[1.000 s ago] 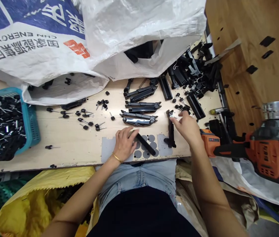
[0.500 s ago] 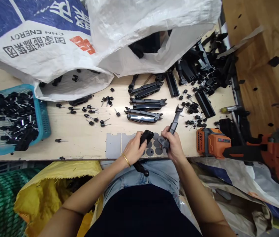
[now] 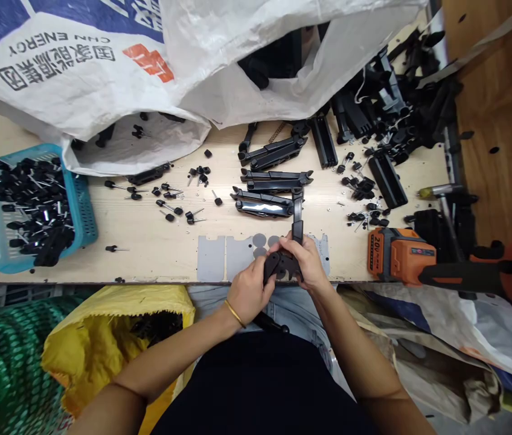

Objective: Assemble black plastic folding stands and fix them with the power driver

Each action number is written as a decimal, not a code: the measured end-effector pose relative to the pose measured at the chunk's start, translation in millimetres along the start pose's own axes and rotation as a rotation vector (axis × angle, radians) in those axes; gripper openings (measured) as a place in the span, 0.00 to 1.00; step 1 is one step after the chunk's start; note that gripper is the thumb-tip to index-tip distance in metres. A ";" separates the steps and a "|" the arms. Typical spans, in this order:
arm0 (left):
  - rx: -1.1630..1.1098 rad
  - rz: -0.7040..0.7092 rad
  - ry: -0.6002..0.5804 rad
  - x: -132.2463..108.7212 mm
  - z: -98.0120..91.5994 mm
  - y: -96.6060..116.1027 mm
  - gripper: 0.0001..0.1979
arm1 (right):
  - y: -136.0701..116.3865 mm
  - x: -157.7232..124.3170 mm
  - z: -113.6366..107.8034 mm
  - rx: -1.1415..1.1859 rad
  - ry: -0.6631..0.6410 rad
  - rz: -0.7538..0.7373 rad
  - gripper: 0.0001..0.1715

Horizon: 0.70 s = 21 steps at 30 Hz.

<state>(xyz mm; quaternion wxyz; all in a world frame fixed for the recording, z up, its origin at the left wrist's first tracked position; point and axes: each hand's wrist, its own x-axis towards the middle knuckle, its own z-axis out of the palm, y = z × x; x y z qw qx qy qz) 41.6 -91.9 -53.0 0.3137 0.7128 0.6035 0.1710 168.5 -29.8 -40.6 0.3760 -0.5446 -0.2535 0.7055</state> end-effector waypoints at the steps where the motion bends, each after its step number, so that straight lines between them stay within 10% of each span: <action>1: 0.019 0.003 -0.002 -2.7 0.7 1.7 0.11 | 1.6 -1.2 1.2 0.000 0.003 0.000 0.13; 5: 0.066 -0.039 -0.012 -7.4 0.2 9.9 0.12 | 8.8 -2.2 6.8 0.129 0.144 -0.086 0.13; 11: 0.184 -0.094 -0.194 -6.4 -6.5 17.9 0.11 | 21.3 -1.8 5.0 0.136 -0.042 0.003 0.14; 16: 0.194 -0.147 -0.292 0.7 -12.7 24.7 0.12 | 39.6 -10.1 12.7 0.289 0.212 -0.251 0.14; 21: 0.190 -0.142 -0.491 4.4 -15.0 20.8 0.14 | 42.4 -2.0 -7.6 0.252 -0.048 0.012 0.13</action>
